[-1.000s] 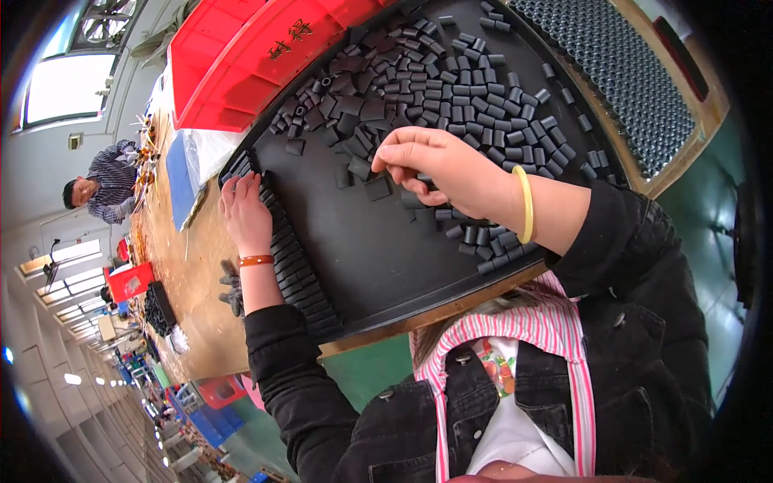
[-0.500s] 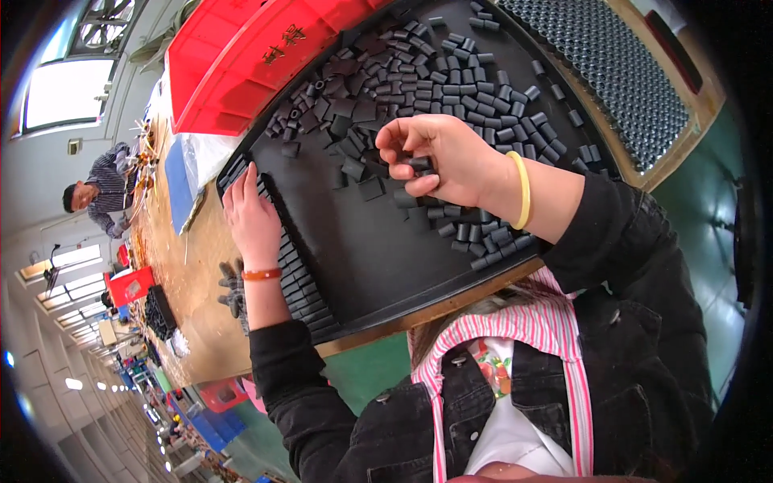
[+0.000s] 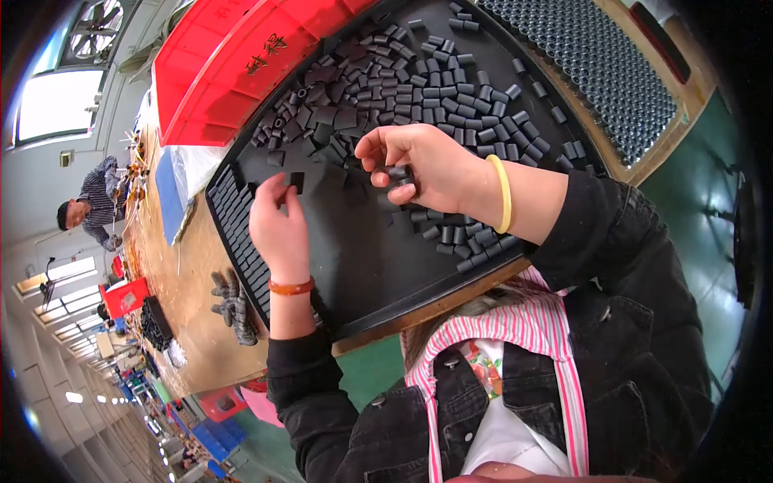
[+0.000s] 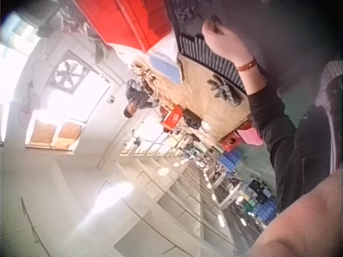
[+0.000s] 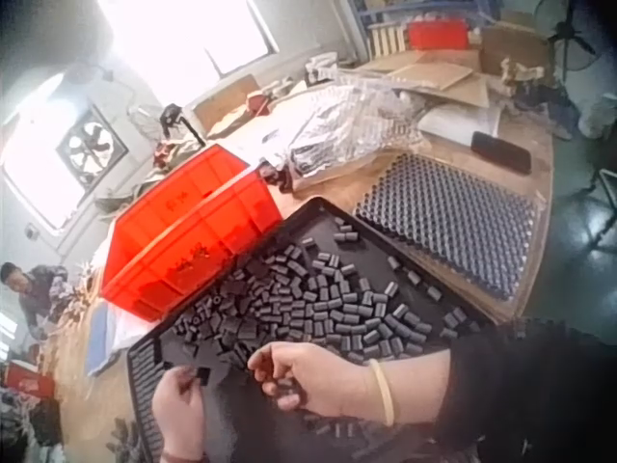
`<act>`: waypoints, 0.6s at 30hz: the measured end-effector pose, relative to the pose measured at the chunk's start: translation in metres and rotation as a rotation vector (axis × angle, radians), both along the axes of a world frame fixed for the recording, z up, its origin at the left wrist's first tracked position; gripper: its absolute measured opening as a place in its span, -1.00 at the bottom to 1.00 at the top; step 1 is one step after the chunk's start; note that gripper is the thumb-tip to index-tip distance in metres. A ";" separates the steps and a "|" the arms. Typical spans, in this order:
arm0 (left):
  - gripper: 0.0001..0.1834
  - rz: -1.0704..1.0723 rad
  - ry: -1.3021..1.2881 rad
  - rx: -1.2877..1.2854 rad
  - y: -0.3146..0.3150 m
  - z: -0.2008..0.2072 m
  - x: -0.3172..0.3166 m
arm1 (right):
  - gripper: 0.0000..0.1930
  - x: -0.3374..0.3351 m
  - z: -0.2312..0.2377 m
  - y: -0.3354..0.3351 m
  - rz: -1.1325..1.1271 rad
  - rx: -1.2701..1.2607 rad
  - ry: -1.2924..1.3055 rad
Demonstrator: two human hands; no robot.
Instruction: The person sorts and arranges small black cylindrical plastic components by hand, placing them into a specialized storage tray.
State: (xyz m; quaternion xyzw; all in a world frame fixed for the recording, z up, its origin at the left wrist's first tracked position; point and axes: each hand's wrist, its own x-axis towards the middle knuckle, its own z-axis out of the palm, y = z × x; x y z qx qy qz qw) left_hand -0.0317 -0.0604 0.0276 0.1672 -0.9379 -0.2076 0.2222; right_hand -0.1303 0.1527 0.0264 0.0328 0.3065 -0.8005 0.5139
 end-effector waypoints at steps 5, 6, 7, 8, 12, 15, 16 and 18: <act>-0.80 -0.148 0.119 0.596 0.050 0.028 0.019 | -0.78 0.002 -0.003 -0.002 -0.031 0.039 -0.003; -0.80 -0.162 0.129 0.730 0.071 0.033 0.022 | -0.79 0.002 -0.004 -0.002 -0.048 0.044 -0.008; -0.82 -0.197 0.110 0.737 0.080 0.032 0.024 | -0.79 0.001 -0.003 -0.002 -0.052 0.050 -0.005; -0.83 -0.233 0.090 0.744 0.086 0.031 0.025 | -0.79 0.001 -0.002 -0.003 -0.064 0.024 -0.012; -0.85 -0.351 0.152 0.305 0.106 0.014 0.020 | -0.78 -0.001 -0.004 -0.008 -0.134 -0.052 -0.040; -0.73 -0.319 0.180 0.212 0.106 0.001 0.014 | -0.78 0.001 -0.007 -0.006 -0.168 -0.129 -0.031; -0.70 -0.335 0.181 0.065 0.103 -0.003 0.013 | -0.78 0.001 -0.007 -0.006 -0.212 -0.148 -0.034; -0.62 -0.341 0.181 0.048 0.097 -0.006 0.012 | -0.78 0.005 -0.006 -0.008 -0.192 -0.151 -0.030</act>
